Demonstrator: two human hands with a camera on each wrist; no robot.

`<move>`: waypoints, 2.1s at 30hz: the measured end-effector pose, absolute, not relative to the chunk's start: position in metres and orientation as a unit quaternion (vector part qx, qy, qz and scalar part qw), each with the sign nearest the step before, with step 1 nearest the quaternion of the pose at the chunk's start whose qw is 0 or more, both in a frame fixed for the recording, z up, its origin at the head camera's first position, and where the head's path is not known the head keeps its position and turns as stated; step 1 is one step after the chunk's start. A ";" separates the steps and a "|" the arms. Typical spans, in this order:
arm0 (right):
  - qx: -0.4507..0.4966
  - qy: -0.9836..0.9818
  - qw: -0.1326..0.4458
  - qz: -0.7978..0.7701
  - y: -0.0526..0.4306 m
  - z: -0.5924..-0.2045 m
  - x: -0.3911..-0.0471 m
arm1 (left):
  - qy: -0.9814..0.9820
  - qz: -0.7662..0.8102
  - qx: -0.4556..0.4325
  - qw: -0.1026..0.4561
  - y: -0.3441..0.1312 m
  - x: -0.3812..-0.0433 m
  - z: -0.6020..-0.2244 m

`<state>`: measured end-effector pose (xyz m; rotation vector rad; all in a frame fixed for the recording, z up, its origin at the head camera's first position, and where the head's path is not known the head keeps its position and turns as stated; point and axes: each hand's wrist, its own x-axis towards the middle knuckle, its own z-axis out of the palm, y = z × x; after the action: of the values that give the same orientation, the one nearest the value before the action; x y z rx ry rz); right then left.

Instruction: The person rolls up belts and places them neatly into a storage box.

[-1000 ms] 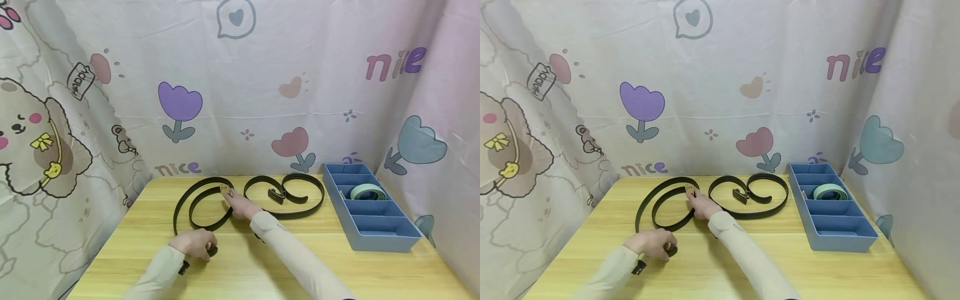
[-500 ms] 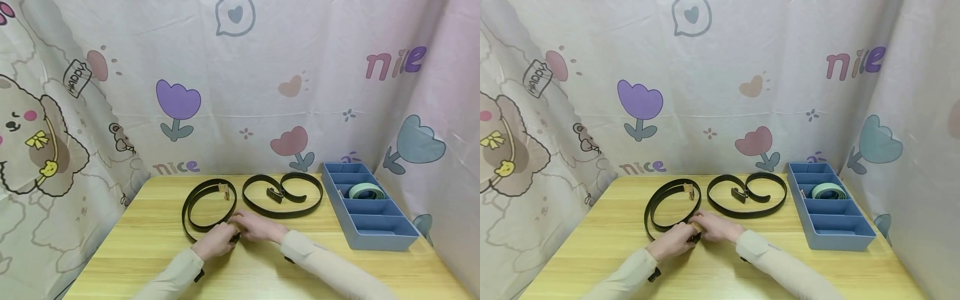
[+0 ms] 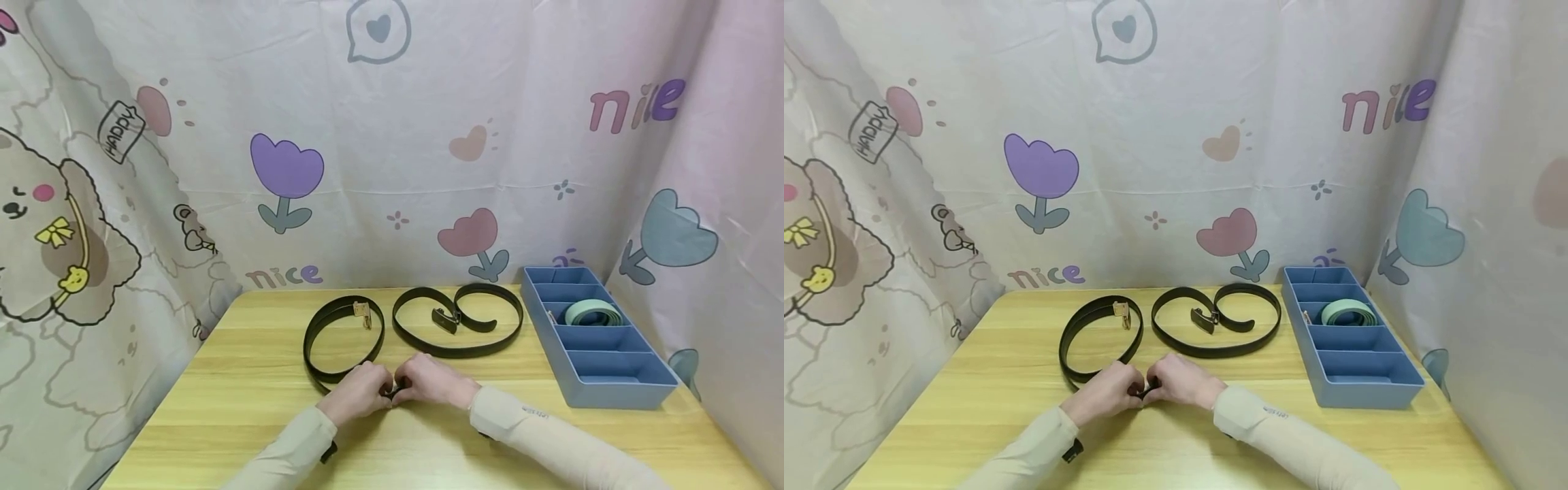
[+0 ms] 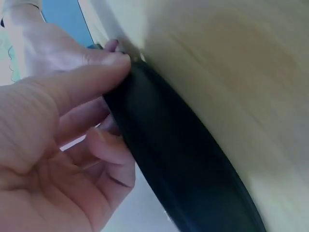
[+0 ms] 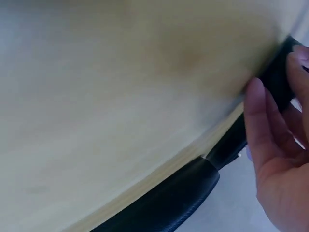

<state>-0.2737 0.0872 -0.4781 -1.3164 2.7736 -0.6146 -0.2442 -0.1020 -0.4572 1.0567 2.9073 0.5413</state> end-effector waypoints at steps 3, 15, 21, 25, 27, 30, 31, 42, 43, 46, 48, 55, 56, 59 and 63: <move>-0.431 0.885 -0.026 -0.171 0.088 -0.479 -0.272 | 0.925 0.169 0.341 0.010 -0.106 -0.245 -0.459; -0.472 0.866 -0.020 -0.164 0.088 -0.482 -0.281 | 0.927 0.169 0.335 0.003 -0.106 -0.256 -0.464; -0.471 0.857 0.023 -0.205 0.095 -0.477 -0.284 | 0.921 0.140 0.364 0.021 -0.105 -0.260 -0.471; -0.474 0.860 -0.004 -0.188 0.096 -0.477 -0.286 | 0.924 0.132 0.358 -0.015 -0.100 -0.257 -0.475; -0.460 0.870 -0.018 -0.175 0.097 -0.477 -0.286 | 0.929 0.127 0.345 -0.037 -0.096 -0.254 -0.477; -0.430 0.888 -0.022 -0.159 0.097 -0.477 -0.283 | 0.936 0.118 0.324 -0.066 -0.090 -0.250 -0.478; -0.423 0.892 -0.021 -0.158 0.097 -0.478 -0.282 | 0.938 0.113 0.319 -0.078 -0.088 -0.249 -0.478; -0.425 0.896 -0.027 -0.128 0.088 -0.473 -0.279 | 0.931 0.182 0.317 -0.012 -0.089 -0.249 -0.467; -0.427 0.895 -0.030 -0.126 0.088 -0.472 -0.279 | 0.928 0.187 0.323 0.001 -0.089 -0.250 -0.465; -0.427 0.894 -0.037 -0.131 0.086 -0.473 -0.279 | 0.922 0.190 0.337 0.013 -0.088 -0.252 -0.465; -0.429 0.892 -0.037 -0.141 0.085 -0.475 -0.279 | 0.923 0.188 0.335 0.011 -0.088 -0.252 -0.465; -0.433 0.886 -0.040 -0.163 0.092 -0.477 -0.280 | 0.930 0.178 0.320 0.005 -0.085 -0.253 -0.467; -0.427 0.887 -0.035 -0.172 0.093 -0.477 -0.282 | 0.931 0.181 0.317 0.009 -0.084 -0.253 -0.468; -0.397 0.893 -0.020 -0.213 0.097 -0.477 -0.284 | 0.933 0.190 0.306 0.020 -0.083 -0.254 -0.470; -0.357 0.904 -0.025 -0.235 0.099 -0.479 -0.282 | 0.932 0.201 0.299 0.023 -0.082 -0.253 -0.472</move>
<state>-0.2822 0.0988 -0.4792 -1.1405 2.8856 -0.7506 -0.2533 -0.0821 -0.4721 0.9270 2.8869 0.6223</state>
